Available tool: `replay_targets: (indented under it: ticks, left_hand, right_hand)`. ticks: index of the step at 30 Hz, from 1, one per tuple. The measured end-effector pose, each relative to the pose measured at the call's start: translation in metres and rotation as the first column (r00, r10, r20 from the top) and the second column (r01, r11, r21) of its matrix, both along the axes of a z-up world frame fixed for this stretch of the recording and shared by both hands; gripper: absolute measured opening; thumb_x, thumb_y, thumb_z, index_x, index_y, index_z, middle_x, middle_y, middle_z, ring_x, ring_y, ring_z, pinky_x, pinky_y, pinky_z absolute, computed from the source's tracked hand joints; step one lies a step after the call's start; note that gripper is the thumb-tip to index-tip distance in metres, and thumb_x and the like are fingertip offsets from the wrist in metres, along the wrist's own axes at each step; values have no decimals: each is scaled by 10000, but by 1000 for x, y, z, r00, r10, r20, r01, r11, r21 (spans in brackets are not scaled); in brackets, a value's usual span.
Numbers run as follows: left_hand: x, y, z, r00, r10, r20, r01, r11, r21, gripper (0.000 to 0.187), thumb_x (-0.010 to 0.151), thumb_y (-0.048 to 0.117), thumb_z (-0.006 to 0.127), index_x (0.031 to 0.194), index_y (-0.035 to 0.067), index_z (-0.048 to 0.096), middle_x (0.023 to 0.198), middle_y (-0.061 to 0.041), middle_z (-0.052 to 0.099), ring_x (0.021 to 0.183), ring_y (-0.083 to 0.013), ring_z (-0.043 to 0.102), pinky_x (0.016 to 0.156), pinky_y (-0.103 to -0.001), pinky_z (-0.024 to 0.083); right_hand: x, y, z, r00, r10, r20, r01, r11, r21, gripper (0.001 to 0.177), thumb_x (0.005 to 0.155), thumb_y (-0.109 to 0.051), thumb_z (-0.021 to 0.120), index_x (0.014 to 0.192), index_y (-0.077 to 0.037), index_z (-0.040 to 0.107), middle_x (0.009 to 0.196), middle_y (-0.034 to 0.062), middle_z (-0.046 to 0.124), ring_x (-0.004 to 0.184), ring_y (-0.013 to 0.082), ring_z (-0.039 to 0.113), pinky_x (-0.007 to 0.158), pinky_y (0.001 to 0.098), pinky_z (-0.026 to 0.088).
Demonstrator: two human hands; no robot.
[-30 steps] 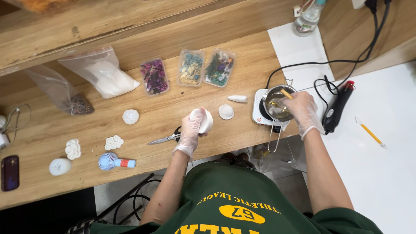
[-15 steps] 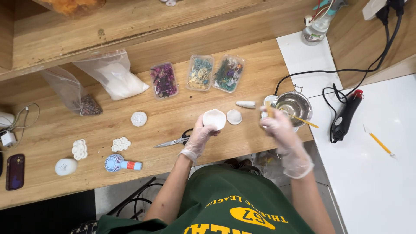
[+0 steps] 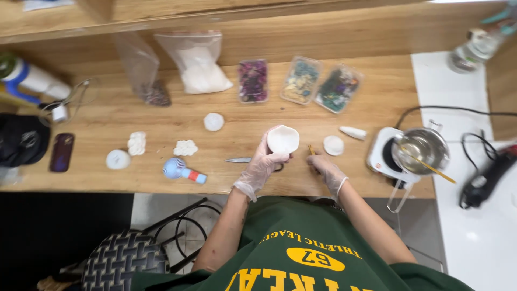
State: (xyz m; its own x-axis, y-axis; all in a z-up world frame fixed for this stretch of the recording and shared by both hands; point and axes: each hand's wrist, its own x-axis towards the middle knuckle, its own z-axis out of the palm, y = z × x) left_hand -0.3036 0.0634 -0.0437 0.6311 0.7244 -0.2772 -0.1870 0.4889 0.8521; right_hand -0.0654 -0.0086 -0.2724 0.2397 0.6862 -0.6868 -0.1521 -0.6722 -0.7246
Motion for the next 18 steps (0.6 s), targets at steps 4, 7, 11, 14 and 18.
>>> replay_targets:
  ticks: [4,7,11,14,18]
  left_hand:
    - [-29,2,3,954,21,298,34,984,-178,835,816,51,732,1545,175,344,1278,-104,622,953,-221,679,778,-328,569]
    - [-39,3,6,902,84,423,57,949,-309,720,997,290,681,1598,108,328,1306,-160,621,980,-265,687,796,-350,577]
    - [-28,2,-12,889,29,456,193,880,-433,701,1015,506,530,1604,179,337,1312,-145,630,905,-259,676,748,-356,569]
    - [-7,-1,-15,883,-59,466,292,847,-445,666,1037,560,440,1607,227,355,1280,-172,654,884,-239,653,744,-346,550]
    - [35,-9,-15,867,-129,481,392,772,-500,834,984,727,264,1492,103,484,1049,-180,675,865,-285,673,750,-385,576]
  right_hand:
    - [-17,26,19,982,19,186,5,992,-126,405,801,-68,614,1197,15,616,743,97,582,585,183,544,480,334,434]
    - [-28,40,43,939,-127,320,128,992,18,560,788,-34,608,1343,-26,542,923,155,689,755,245,666,617,375,545]
    - [-8,31,8,894,-205,398,110,962,249,704,794,-61,700,1443,-4,436,1249,183,648,1128,247,635,928,358,526]
    - [-7,-1,72,875,-177,450,53,960,274,569,860,-90,680,1403,-18,522,1256,161,667,1145,237,645,960,356,517]
    - [7,-58,181,904,-166,394,80,971,225,365,919,-170,644,1271,-72,649,999,80,762,838,189,747,775,318,586]
